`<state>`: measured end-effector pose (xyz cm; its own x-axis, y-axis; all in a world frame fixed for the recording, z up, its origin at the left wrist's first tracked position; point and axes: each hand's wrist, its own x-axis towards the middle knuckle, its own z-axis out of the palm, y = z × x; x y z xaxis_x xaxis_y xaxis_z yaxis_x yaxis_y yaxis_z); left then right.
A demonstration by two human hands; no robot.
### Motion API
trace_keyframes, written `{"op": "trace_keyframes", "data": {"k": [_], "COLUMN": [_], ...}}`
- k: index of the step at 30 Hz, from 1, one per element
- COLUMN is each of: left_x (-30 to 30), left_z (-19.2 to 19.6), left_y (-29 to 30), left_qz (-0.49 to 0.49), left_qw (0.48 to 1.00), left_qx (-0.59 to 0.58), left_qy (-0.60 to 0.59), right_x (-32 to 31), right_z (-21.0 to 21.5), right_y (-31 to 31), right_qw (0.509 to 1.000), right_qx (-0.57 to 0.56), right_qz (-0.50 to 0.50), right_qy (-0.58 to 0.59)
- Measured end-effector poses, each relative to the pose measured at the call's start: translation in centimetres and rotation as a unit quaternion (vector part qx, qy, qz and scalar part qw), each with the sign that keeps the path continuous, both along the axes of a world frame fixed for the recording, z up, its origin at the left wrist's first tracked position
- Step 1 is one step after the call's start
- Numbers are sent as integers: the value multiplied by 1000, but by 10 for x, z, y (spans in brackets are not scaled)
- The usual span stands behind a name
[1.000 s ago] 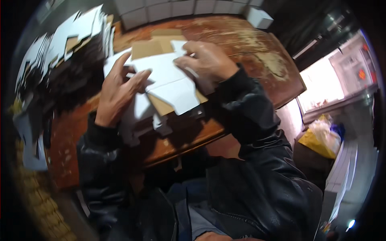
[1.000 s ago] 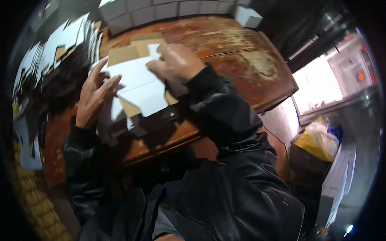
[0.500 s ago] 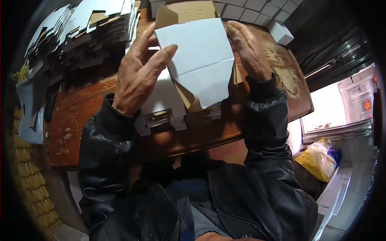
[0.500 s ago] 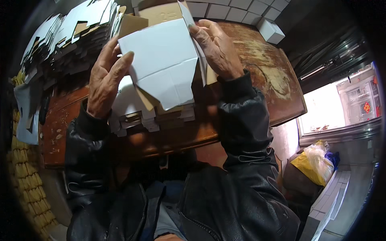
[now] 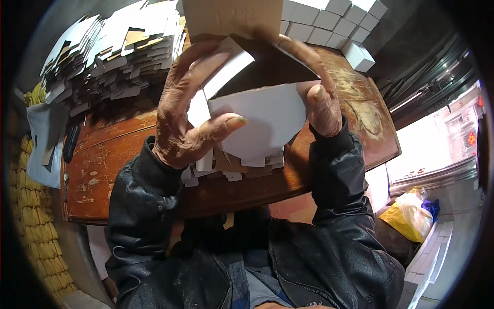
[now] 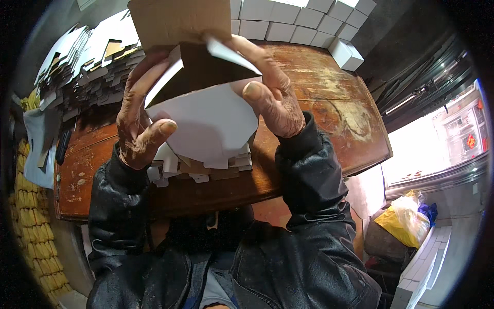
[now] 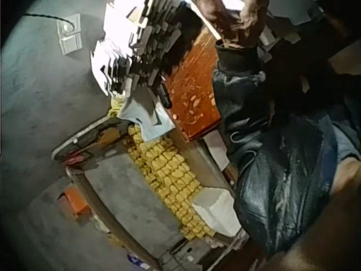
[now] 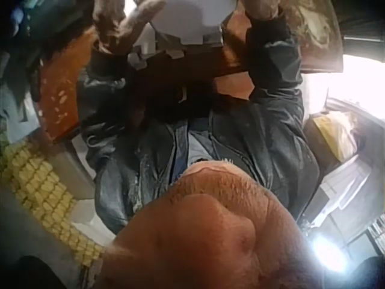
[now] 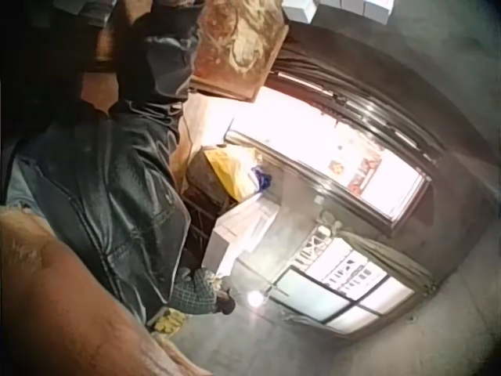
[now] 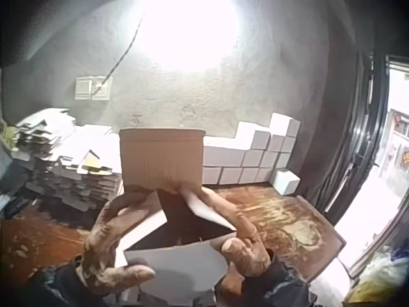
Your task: Folding and assembling white cardboard boxes at a workbench.
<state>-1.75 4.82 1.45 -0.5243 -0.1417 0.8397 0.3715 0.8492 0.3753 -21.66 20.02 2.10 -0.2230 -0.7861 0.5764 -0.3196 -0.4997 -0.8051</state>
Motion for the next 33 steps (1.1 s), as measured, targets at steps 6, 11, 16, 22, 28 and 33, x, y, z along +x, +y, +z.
{"op": "trace_keyframes", "data": {"k": [6,11,16,22,28,33], "left_x": [-3,-4,-8,-9,-12,-14], "left_z": [-6,-6,-16,-19,-21,-25], "left_y": [0,2,11,13,13,6], "left_qz": [-13,-31,-94,-144,-104,-68], "left_qw": [999,997,978,949,958,977], "left_qx": [23,68,187,274,266,191], "left_qy": [-19,-10,10,51,39,71], "right_x": [-5,-2,4,10,9,16], "right_z": [-4,-9,-17,-17,-18,-13], "right_y": [-8,-7,-16,-17,-9,-12], "right_qw": [996,989,985,973,978,987], "right_qx": [-24,-92,-165,-208,-70,-73], "right_qz": [-23,-55,-57,-95,-184,-116], "right_qy": [80,107,-2,-30,63,-86]}}
